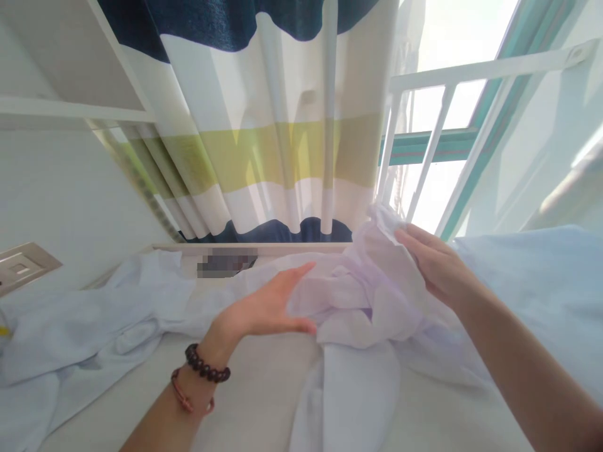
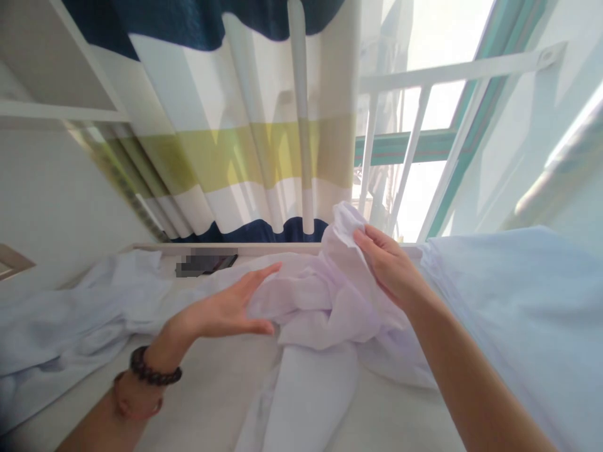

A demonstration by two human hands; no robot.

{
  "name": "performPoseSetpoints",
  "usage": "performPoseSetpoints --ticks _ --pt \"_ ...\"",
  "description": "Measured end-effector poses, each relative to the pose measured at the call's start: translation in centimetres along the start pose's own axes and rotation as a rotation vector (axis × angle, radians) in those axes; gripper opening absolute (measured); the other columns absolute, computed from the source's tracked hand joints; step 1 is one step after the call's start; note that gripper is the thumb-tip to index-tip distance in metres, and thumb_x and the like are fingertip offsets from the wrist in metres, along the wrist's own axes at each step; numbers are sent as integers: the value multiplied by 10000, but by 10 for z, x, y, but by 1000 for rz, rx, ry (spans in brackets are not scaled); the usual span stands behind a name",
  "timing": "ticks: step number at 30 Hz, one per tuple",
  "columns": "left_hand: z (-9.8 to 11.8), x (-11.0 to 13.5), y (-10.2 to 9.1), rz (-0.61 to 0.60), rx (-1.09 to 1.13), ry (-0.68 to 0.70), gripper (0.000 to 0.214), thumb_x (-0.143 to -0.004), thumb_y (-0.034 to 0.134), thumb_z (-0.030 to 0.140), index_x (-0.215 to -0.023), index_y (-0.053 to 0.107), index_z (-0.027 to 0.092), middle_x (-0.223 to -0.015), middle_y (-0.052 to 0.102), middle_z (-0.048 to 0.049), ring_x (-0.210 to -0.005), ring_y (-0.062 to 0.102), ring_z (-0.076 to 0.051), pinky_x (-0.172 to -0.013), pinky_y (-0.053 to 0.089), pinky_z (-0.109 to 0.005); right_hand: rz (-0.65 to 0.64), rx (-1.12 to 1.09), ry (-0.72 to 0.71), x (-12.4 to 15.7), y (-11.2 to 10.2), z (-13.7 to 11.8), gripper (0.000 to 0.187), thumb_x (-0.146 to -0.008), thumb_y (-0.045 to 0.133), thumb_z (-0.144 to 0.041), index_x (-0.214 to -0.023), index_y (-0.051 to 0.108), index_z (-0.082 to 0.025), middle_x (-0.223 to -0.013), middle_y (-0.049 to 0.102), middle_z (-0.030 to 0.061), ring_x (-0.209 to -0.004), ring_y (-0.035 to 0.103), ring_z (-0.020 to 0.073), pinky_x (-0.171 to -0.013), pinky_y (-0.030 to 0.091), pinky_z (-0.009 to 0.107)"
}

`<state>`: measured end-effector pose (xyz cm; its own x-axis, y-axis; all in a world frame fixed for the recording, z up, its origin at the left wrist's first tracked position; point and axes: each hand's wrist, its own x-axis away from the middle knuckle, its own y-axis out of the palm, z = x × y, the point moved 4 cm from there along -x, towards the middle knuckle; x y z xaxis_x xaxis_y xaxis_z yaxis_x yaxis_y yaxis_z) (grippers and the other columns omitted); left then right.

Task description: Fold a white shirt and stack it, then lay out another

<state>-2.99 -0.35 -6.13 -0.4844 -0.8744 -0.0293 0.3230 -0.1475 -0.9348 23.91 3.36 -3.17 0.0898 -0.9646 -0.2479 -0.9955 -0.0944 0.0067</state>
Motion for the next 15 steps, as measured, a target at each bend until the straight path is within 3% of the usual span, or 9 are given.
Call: performPoseSetpoints --ticks 2,5,7,10,12,13,15 --pt "21 -12 18 15 33 88 917 -741 690 500 -1509 260 243 -1500 408 -97 -1339 416 -295 -1114 329 -422 36 -134 51 1 3 -2 218 -804 639 -435 -920 660 -252 -706 638 -12 -631 615 161 -518 489 250" --pt "22 -15 26 -35 59 14 513 -820 615 370 -1315 556 248 -1262 645 -72 -1121 596 -278 -967 450 -386 210 -287 -14 -5 -15 -4 161 -783 651 -352 -917 647 -262 -764 645 -21 -696 627 156 -594 522 260" --pt "19 -5 20 -148 106 -34 310 -816 606 362 -1097 694 264 -1051 730 -17 -957 649 -246 -832 490 -311 366 -323 -65 -10 -38 -4 111 -761 647 -299 -865 636 -261 -743 626 -28 -706 625 155 -610 527 261" --pt "21 21 11 -452 143 -139 194 -762 663 401 -813 753 237 -724 713 19 -683 636 -192 -598 448 -237 550 -269 -48 -13 -69 0 45 -763 626 -273 -806 614 -268 -735 618 -26 -730 631 163 -621 535 261" --pt "30 32 6 -564 190 -141 300 -744 676 506 -792 748 219 -668 676 15 -626 605 -170 -557 422 -230 502 -211 -8 -14 -75 1 90 -797 612 -322 -867 630 -270 -815 655 -8 -786 648 183 -638 547 274" --pt "35 33 4 -545 215 -125 352 -757 652 551 -822 741 216 -701 675 9 -650 605 -169 -579 434 -234 425 -184 9 -13 -72 0 152 -812 608 -359 -930 640 -269 -866 674 4 -817 657 196 -648 554 287" --pt "43 22 -2 -323 221 -97 423 -802 584 596 -950 701 218 -857 678 -14 -784 616 -188 -700 474 -263 196 -140 34 -11 -55 -2 291 -816 625 -400 -1077 633 -273 -974 695 20 -887 667 219 -703 563 318"
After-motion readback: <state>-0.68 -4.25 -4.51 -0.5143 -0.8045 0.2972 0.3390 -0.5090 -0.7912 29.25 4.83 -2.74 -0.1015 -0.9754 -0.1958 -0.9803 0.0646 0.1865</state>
